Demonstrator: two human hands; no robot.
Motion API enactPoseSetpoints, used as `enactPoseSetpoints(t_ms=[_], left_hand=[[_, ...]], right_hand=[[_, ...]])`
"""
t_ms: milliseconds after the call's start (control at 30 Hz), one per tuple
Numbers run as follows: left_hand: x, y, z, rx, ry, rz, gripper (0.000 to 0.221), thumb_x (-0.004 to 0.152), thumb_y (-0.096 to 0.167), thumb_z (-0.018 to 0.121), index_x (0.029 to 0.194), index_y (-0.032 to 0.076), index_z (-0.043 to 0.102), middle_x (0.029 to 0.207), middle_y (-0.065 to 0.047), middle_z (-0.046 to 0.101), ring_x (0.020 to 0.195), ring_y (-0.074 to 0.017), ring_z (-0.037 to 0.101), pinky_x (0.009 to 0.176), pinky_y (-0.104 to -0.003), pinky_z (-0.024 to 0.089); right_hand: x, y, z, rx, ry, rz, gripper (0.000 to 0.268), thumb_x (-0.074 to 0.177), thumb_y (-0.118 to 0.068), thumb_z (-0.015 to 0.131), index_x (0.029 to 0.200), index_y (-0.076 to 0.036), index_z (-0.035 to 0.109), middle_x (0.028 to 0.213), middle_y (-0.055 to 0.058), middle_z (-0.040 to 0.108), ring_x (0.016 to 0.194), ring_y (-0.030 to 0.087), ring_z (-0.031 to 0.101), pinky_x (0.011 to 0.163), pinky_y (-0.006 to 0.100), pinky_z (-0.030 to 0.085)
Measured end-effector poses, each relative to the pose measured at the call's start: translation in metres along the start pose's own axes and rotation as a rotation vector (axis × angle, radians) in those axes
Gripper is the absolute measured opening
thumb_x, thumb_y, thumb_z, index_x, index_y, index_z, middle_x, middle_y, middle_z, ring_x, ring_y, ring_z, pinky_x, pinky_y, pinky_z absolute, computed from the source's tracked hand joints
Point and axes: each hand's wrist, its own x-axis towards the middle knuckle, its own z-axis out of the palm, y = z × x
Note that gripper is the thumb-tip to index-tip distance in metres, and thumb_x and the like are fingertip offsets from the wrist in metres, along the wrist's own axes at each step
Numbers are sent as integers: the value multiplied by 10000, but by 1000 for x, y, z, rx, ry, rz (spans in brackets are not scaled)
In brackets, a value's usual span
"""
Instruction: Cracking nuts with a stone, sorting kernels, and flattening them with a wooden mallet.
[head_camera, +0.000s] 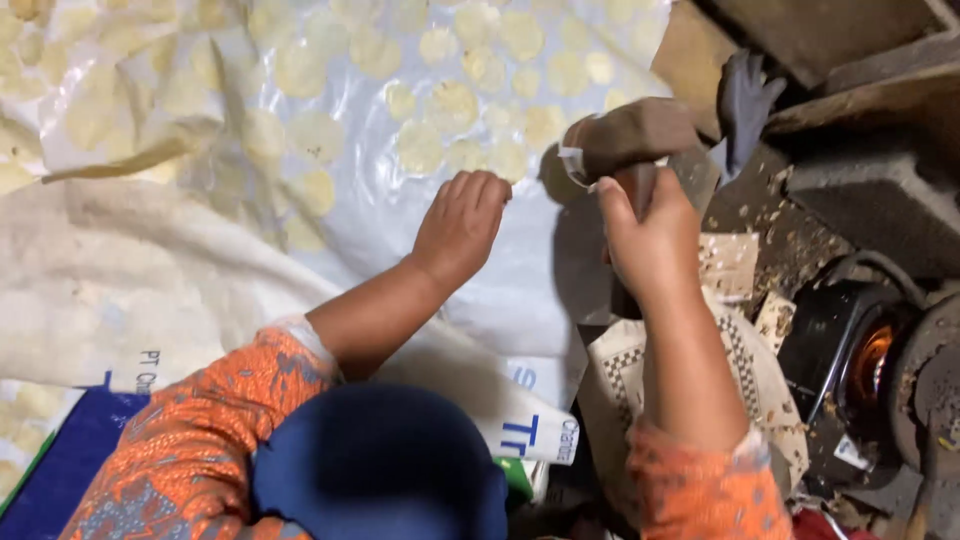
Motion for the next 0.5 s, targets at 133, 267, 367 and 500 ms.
enactPoseSetpoints(t_ms=[133, 267, 367, 500], left_hand=[[-5, 6, -4, 11, 20, 19, 31, 1023, 155, 527, 1043, 147, 506, 876, -29, 472, 836, -263, 562, 721, -383, 469], [5, 4, -8, -52, -39, -4, 10, 1039, 130, 468, 1046, 137, 471, 907, -36, 462, 849, -270, 539, 714, -378, 435], [2, 2, -14, -64, -78, -13, 28, 1042, 114, 448, 1042, 141, 451, 914, -29, 452, 854, -265, 528, 721, -375, 426], [0, 4, -10, -40, -115, -15, 52, 1045, 92, 466, 1057, 140, 448, 936, -19, 453, 870, -241, 525, 735, -361, 422]], right_hand=[[-20, 6, 39, 110, 308, -187, 420, 953, -358, 796, 1177, -57, 608, 922, 272, 724, 948, 508, 687, 764, 630, 535], [-6, 18, 84, -48, 144, -120, 482, 936, -381, 690, 1126, 55, 613, 877, 351, 694, 922, 552, 687, 799, 624, 551], [11, 3, 47, -17, 39, -108, 506, 926, -444, 721, 1121, 16, 636, 860, 284, 701, 877, 513, 704, 739, 597, 571], [4, -14, 9, -9, 81, -83, 486, 952, -450, 735, 1095, -1, 619, 889, 366, 677, 944, 576, 665, 765, 658, 519]])
